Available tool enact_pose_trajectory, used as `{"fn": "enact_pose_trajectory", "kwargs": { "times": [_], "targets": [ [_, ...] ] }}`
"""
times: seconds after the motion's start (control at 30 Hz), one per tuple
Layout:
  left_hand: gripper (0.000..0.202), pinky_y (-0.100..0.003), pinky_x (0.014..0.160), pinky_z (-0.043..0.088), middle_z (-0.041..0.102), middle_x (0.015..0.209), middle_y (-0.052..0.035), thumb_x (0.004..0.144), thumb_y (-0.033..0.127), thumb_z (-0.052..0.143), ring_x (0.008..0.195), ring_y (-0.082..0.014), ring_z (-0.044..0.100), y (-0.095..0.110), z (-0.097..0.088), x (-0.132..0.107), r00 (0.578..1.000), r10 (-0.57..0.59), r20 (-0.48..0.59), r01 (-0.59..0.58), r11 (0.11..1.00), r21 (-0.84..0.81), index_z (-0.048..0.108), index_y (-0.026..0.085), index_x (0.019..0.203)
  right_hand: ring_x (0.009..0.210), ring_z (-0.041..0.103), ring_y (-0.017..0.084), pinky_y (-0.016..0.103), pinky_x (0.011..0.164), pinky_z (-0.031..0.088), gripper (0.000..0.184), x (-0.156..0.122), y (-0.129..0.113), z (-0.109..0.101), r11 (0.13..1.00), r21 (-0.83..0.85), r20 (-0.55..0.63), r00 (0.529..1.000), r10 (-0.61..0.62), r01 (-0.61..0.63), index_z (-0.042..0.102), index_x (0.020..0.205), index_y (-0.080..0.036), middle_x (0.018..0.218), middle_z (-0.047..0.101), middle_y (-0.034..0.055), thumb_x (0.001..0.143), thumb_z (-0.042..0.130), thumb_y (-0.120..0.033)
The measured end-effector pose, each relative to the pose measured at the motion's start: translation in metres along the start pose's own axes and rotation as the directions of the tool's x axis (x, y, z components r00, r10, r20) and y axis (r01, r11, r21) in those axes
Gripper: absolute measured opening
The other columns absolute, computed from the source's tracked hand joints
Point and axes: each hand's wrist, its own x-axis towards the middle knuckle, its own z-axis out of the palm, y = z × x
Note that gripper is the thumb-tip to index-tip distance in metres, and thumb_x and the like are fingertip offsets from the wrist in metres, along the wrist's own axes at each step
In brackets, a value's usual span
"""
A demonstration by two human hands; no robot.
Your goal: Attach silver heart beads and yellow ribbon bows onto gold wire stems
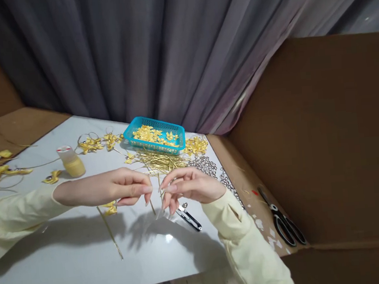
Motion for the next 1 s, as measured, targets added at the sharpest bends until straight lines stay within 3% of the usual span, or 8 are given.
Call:
{"fn": "enact_pose_trajectory", "kwargs": {
  "times": [0.23,0.4,0.5,0.67,0.87,0.97,1.0],
  "targets": [
    [0.032,-0.022,0.048,0.025,0.037,0.051,0.0087,0.096,0.046,0.045,0.047,-0.0084,0.030,-0.015,-0.005,-0.017,0.999,-0.032,-0.016,0.031,0.998,-0.057,0.057,0.017,0.090,0.055,0.071,0.016,0.023,0.051,0.055,0.018,0.026,0.021,-0.004,0.981,0.194,0.106,0.994,-0.011,-0.010,0.063,0.091,-0.015,0.070,0.076,0.0052,0.078,0.073,-0.024],
    [0.032,-0.022,0.049,0.028,0.039,0.052,0.0086,0.096,0.045,0.045,0.047,-0.0083,0.032,-0.020,-0.012,-0.017,0.996,-0.089,0.029,0.093,0.974,-0.206,0.058,0.017,0.093,0.052,0.070,0.018,0.024,0.048,0.054,0.026,0.037,0.032,-0.009,0.957,0.274,0.168,0.984,0.050,-0.096,0.067,0.075,-0.011,0.064,0.074,0.0076,0.070,0.078,-0.034],
    [0.033,-0.022,0.050,0.028,0.040,0.052,0.0086,0.096,0.047,0.045,0.046,-0.0083,0.032,-0.024,-0.015,-0.014,0.994,-0.106,0.042,0.113,0.950,-0.290,0.057,0.016,0.092,0.054,0.070,0.019,0.024,0.047,0.053,0.033,0.046,0.032,-0.014,0.935,0.316,0.152,0.981,0.120,-0.163,0.067,0.077,-0.011,0.067,0.075,0.0099,0.067,0.079,-0.040],
    [0.032,-0.024,0.051,0.025,0.044,0.053,0.0078,0.095,0.048,0.046,0.047,-0.0087,0.033,-0.029,-0.019,-0.018,0.990,-0.137,-0.046,0.109,0.916,-0.387,0.052,0.017,0.088,0.066,0.073,0.019,0.024,0.058,0.056,0.052,0.060,0.019,-0.019,0.926,0.326,0.086,0.982,0.171,-0.190,0.072,0.085,-0.013,0.079,0.076,0.0124,0.066,0.075,-0.062],
    [0.028,-0.024,0.051,0.026,0.045,0.051,0.0082,0.095,0.046,0.047,0.047,-0.0087,0.035,-0.033,-0.021,-0.036,0.990,-0.136,-0.038,0.107,0.899,-0.425,0.055,0.019,0.094,0.061,0.072,0.014,0.018,0.053,0.054,0.018,0.074,0.013,0.002,0.946,0.313,-0.014,0.995,0.096,-0.087,0.077,0.083,-0.018,0.073,0.076,0.0072,0.071,0.082,-0.031],
    [0.031,-0.022,0.055,0.033,0.053,0.057,0.0052,0.097,0.046,0.044,0.054,-0.0092,0.043,-0.024,-0.031,-0.056,0.978,-0.208,0.009,0.201,0.933,-0.297,0.058,0.018,0.098,0.054,0.068,0.010,0.015,0.049,0.050,0.012,0.075,0.020,0.017,0.943,0.331,-0.113,0.993,0.025,0.014,0.078,0.083,-0.019,0.067,0.075,0.0049,0.075,0.079,-0.029],
    [0.032,-0.022,0.057,0.038,0.059,0.064,0.0026,0.097,0.045,0.043,0.059,-0.0098,0.048,-0.019,-0.037,-0.063,0.974,-0.223,-0.032,0.211,0.952,-0.220,0.059,0.017,0.097,0.050,0.065,0.008,0.015,0.049,0.048,0.012,0.074,0.024,0.022,0.943,0.329,-0.156,0.988,-0.001,0.053,0.079,0.083,-0.019,0.063,0.073,0.0035,0.076,0.078,-0.029]
  ]
}}
